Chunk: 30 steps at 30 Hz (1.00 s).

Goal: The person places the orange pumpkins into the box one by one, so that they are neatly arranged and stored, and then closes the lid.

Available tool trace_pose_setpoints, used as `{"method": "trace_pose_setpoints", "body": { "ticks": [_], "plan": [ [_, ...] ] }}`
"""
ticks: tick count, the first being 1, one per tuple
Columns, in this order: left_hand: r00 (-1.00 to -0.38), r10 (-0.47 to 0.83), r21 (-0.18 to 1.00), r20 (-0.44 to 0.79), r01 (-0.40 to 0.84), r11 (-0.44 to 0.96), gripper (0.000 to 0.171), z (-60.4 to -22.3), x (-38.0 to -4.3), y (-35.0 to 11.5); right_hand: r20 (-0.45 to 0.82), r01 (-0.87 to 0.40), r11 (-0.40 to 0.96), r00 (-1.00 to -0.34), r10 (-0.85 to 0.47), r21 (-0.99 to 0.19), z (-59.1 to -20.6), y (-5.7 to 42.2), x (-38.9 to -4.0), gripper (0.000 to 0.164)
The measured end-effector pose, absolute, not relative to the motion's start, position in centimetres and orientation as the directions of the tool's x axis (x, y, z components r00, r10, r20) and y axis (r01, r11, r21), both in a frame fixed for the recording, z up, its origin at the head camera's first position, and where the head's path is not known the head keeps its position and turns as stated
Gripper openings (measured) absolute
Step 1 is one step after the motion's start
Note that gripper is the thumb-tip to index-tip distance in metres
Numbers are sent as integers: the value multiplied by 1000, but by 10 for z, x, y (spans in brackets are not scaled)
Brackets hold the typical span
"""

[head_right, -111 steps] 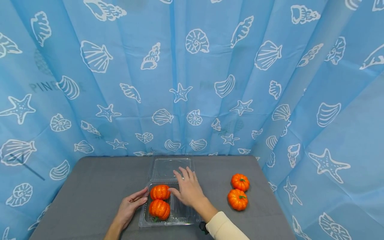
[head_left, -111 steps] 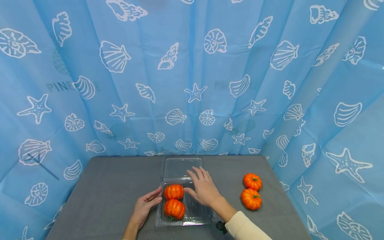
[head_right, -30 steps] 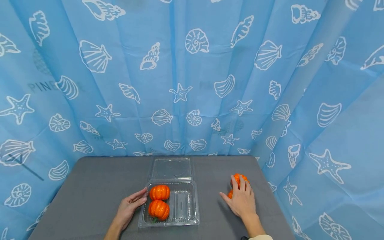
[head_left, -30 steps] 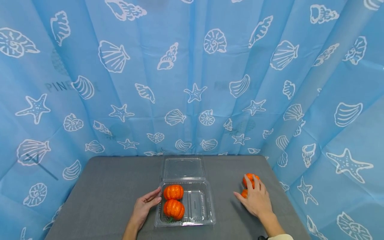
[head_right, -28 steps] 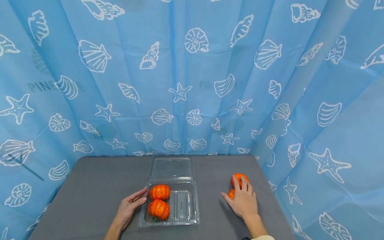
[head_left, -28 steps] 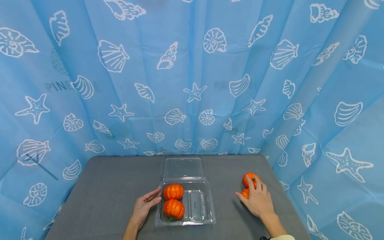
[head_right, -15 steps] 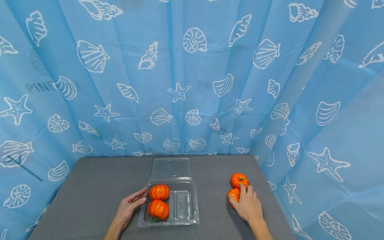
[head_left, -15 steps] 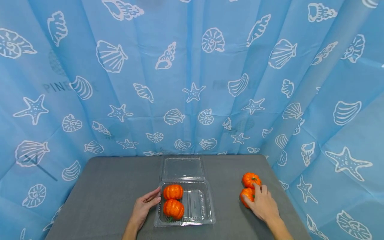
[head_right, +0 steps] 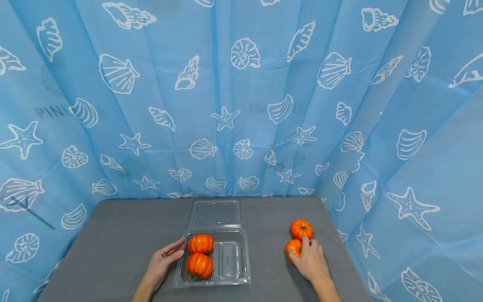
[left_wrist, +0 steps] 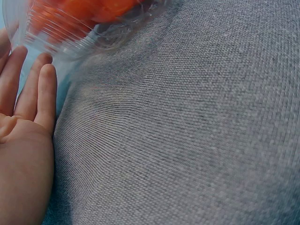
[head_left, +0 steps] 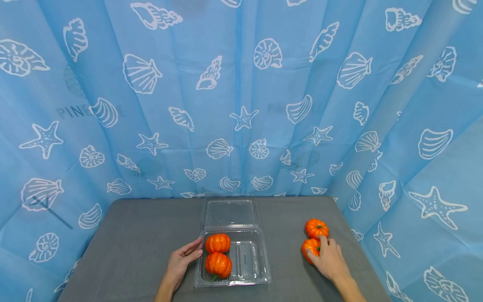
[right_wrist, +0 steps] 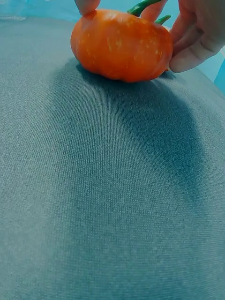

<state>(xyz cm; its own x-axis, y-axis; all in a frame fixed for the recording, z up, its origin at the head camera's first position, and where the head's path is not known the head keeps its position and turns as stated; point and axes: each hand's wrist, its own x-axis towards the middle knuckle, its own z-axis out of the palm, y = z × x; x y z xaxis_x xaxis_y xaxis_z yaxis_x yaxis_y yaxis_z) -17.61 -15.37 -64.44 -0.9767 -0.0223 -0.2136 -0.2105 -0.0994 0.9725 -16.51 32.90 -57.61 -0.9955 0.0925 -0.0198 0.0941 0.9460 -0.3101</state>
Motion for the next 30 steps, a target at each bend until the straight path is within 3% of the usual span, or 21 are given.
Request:
{"method": "trace_pose_setpoints", "body": {
  "ticks": [12, 24, 30],
  "plan": [
    [-978, -21, 973, -209, -206, -103, 59, -644, -175, -153, 2, 106, 942, -994, 113, -318, -567, 325, -167, 73],
    [-981, -19, 973, -195, -191, -129, 57, -646, -175, -155, 22, 59, 893, -997, 77, -447, -552, 310, -177, 66],
    [-983, -14, 975, -182, -179, -132, 55, -645, -175, -153, 64, 13, 886, -997, 48, -463, -548, 303, -185, 74]
  ]
}}
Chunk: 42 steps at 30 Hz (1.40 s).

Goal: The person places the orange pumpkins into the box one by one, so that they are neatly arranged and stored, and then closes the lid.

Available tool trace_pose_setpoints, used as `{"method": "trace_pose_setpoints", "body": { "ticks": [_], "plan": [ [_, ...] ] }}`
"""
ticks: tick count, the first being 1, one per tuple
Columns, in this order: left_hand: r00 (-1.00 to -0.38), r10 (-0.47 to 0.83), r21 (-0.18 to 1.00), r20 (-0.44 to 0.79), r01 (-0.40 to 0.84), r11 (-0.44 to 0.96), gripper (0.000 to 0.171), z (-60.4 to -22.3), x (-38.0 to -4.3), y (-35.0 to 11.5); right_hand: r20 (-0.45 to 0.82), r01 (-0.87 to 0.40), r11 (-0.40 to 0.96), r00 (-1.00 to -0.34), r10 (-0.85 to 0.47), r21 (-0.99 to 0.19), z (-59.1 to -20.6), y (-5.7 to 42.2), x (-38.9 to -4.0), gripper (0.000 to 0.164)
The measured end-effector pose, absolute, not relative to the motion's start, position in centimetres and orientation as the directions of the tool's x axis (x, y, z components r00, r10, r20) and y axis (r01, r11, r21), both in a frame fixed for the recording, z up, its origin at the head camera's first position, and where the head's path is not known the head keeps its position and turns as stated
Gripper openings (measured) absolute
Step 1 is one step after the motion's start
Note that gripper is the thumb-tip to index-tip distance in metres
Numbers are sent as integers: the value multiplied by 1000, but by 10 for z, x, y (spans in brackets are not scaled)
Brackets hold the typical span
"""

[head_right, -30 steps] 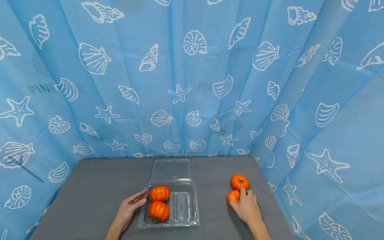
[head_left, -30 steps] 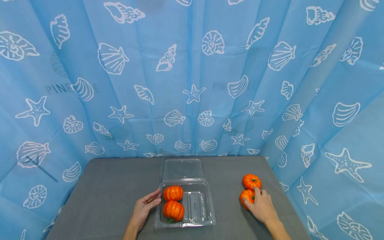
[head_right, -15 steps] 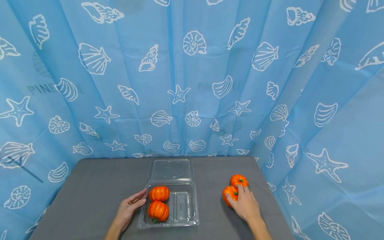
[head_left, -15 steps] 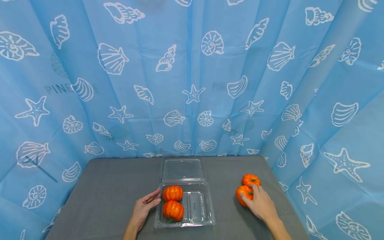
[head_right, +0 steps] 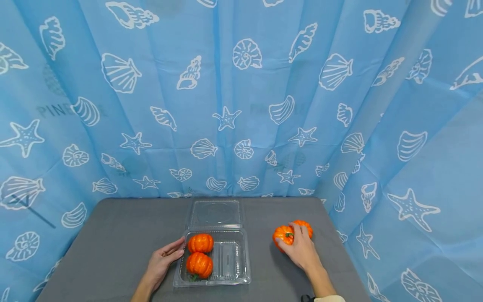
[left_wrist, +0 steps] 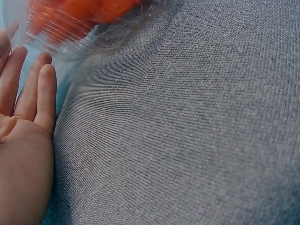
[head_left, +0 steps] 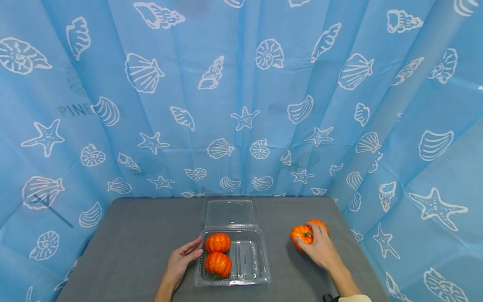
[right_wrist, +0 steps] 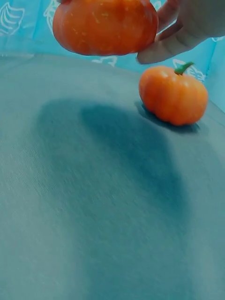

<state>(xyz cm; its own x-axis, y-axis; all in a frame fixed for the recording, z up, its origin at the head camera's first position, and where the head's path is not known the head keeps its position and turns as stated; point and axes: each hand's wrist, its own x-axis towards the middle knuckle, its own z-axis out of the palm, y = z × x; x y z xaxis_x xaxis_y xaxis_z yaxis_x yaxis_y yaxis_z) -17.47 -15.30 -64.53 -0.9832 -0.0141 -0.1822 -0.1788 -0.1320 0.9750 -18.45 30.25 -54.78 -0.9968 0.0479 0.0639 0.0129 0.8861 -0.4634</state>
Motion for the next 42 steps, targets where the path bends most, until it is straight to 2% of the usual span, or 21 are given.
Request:
{"method": "trace_pose_setpoints", "body": {
  "ticks": [7, 11, 19, 25, 35, 39, 42],
  "plan": [
    [-983, -18, 973, -182, -178, -145, 53, -647, -175, -153, 104, -32, 868, -994, 23, -496, -542, 289, -194, 91],
    [-983, -12, 973, -186, -182, -139, 52, -646, -176, -154, 98, -48, 862, -995, 2, -505, -539, 281, -199, 95],
    [-981, -14, 971, -192, -188, -150, 50, -646, -178, -153, 78, -57, 845, -997, -19, -532, -536, 265, -202, 93],
    [-983, -17, 971, -185, -180, -157, 50, -647, -177, -153, 66, -87, 797, -996, -59, -597, -533, 254, -204, 88],
    [-981, -18, 973, -193, -190, -129, 52, -643, -176, -153, 123, -177, 705, -984, -127, -687, -534, 239, -208, 87],
    [-983, -15, 974, -185, -181, -138, 53, -644, -175, -153, 61, -116, 666, -993, -106, -737, -534, 230, -207, 89],
    [-983, -10, 973, -183, -179, -148, 54, -645, -175, -154, 12, -69, 642, -996, -92, -764, -531, 221, -203, 81]
  ]
}}
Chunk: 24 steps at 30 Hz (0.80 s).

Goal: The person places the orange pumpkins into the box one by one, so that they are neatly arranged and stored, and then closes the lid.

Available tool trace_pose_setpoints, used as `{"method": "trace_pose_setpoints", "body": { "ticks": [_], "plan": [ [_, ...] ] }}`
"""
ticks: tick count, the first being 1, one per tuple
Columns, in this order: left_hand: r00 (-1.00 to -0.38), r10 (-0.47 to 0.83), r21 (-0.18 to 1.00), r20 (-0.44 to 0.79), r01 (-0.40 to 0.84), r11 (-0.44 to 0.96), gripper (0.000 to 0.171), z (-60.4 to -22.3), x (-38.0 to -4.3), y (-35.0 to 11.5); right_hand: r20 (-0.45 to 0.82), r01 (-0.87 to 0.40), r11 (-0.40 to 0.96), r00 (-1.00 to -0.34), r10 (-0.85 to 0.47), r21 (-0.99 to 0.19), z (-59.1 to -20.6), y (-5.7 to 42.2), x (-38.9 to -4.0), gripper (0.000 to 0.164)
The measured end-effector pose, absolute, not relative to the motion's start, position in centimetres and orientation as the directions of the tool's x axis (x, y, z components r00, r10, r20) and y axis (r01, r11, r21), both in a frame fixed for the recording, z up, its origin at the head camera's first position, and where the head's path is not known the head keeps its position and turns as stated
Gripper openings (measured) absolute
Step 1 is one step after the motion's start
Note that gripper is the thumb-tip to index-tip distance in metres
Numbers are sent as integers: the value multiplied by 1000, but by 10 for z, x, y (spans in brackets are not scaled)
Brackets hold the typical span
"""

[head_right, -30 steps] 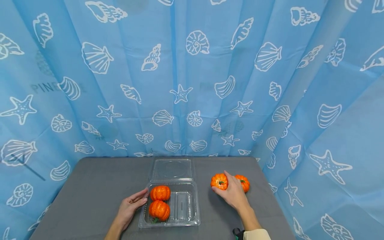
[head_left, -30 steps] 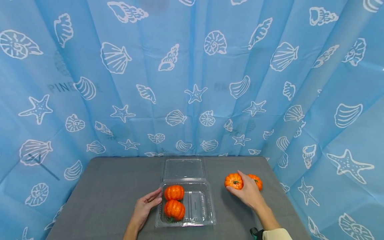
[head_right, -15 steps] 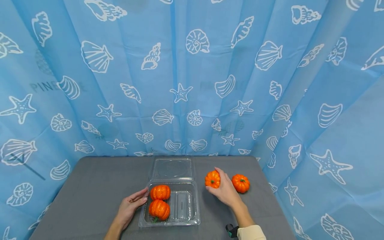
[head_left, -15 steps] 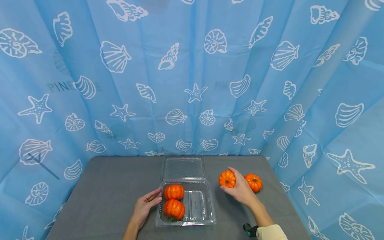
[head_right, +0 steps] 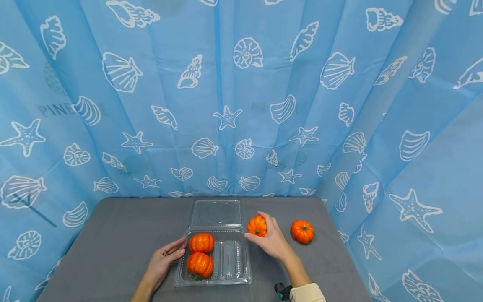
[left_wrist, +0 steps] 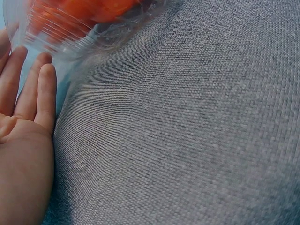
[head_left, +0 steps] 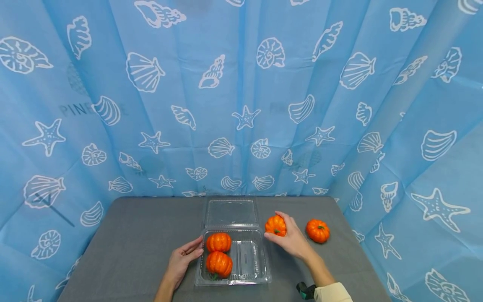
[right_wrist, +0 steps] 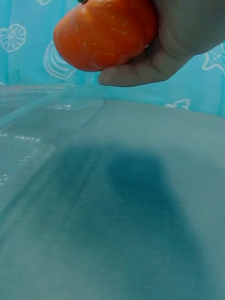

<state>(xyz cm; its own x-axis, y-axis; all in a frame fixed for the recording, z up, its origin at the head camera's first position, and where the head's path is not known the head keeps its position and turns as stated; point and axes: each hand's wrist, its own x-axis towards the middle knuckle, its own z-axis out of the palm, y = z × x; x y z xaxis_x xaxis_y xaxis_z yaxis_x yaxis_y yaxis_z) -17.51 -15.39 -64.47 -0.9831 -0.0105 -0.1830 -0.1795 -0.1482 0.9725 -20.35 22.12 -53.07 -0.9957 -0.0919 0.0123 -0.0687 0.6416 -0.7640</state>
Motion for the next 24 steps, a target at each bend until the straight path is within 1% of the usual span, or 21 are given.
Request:
{"method": "trace_pose_setpoints", "body": {
  "ticks": [4, 7, 11, 16, 19, 22, 24],
  "plan": [
    [-982, -13, 971, -190, -186, -149, 54, -645, -174, -155, 49, -106, 646, -993, -105, -756, -528, 211, -200, 54],
    [-981, -16, 971, -195, -191, -146, 54, -646, -173, -156, 98, -147, 639, -989, -113, -755, -529, 206, -199, 43],
    [-981, -17, 971, -195, -191, -145, 53, -646, -172, -156, 149, -195, 596, -981, -125, -779, -532, 200, -197, 39],
    [-982, -14, 971, -190, -186, -150, 52, -646, -173, -155, 181, -228, 586, -974, -138, -777, -533, 192, -195, 35],
    [-983, -8, 972, -182, -179, -151, 51, -645, -174, -154, 168, -214, 581, -977, -132, -785, -534, 189, -192, 40],
    [-984, -7, 972, -180, -176, -156, 50, -645, -175, -153, 133, -189, 547, -981, -142, -816, -534, 186, -189, 46],
    [-984, -9, 971, -180, -177, -158, 50, -644, -175, -153, 112, -179, 532, -981, -156, -828, -534, 185, -188, 47]
  ]
}}
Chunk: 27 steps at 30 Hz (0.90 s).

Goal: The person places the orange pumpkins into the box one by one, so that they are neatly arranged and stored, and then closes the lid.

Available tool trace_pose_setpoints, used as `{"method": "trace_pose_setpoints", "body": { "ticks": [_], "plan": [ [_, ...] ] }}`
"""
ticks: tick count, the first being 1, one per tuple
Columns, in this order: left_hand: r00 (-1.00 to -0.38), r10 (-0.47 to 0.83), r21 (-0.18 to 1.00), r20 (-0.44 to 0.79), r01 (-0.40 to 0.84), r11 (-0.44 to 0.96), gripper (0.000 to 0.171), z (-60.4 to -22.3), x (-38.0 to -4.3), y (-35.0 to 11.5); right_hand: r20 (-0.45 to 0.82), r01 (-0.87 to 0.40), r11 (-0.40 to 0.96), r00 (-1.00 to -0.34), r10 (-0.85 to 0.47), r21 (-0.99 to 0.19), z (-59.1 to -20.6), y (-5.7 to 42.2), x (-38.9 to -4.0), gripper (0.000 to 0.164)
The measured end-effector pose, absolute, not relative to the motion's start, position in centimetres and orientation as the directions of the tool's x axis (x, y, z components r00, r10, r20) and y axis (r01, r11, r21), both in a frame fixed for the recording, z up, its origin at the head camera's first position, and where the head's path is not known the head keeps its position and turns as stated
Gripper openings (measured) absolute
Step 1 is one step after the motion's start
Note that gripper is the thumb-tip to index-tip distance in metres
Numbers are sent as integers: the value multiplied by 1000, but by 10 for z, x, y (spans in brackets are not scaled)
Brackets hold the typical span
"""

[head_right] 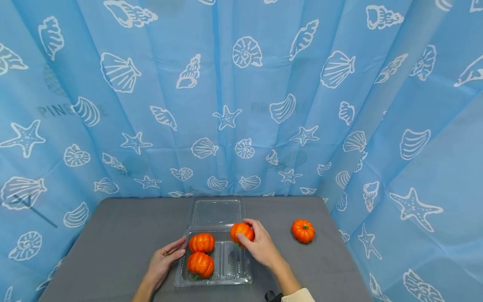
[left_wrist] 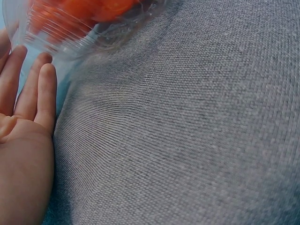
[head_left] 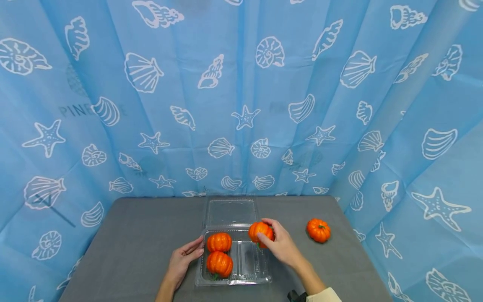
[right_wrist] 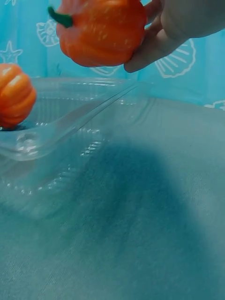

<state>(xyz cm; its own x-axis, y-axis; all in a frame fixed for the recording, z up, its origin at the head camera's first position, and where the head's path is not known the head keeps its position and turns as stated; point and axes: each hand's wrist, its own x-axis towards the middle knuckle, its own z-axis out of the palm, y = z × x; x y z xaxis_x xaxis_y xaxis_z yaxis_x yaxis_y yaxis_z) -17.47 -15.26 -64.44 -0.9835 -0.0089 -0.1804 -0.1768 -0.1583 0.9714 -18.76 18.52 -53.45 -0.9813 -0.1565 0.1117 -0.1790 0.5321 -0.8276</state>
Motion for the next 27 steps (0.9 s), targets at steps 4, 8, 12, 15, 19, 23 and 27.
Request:
{"method": "trace_pose_setpoints", "body": {
  "ticks": [4, 8, 12, 15, 19, 23, 27],
  "plan": [
    [-982, -14, 970, -189, -184, -157, 51, -645, -174, -153, 121, -208, 522, -973, -196, -827, -538, 182, -185, 45],
    [-981, -17, 969, -195, -190, -157, 51, -645, -174, -153, 180, -287, 515, -952, -249, -807, -543, 179, -181, 43],
    [-980, -17, 969, -199, -194, -150, 52, -645, -175, -154, 265, -399, 523, -912, -313, -753, -549, 175, -179, 40],
    [-981, -20, 972, -193, -189, -137, 54, -645, -176, -154, 301, -456, 531, -885, -354, -715, -554, 174, -177, 41],
    [-980, -25, 971, -199, -194, -142, 53, -646, -175, -154, 275, -461, 529, -877, -393, -713, -560, 173, -173, 46],
    [-980, -31, 971, -199, -192, -145, 52, -646, -175, -153, 248, -460, 523, -871, -425, -718, -565, 173, -172, 49],
    [-980, -32, 971, -196, -190, -143, 53, -645, -175, -152, 230, -454, 521, -869, -437, -723, -568, 174, -171, 51]
  ]
}}
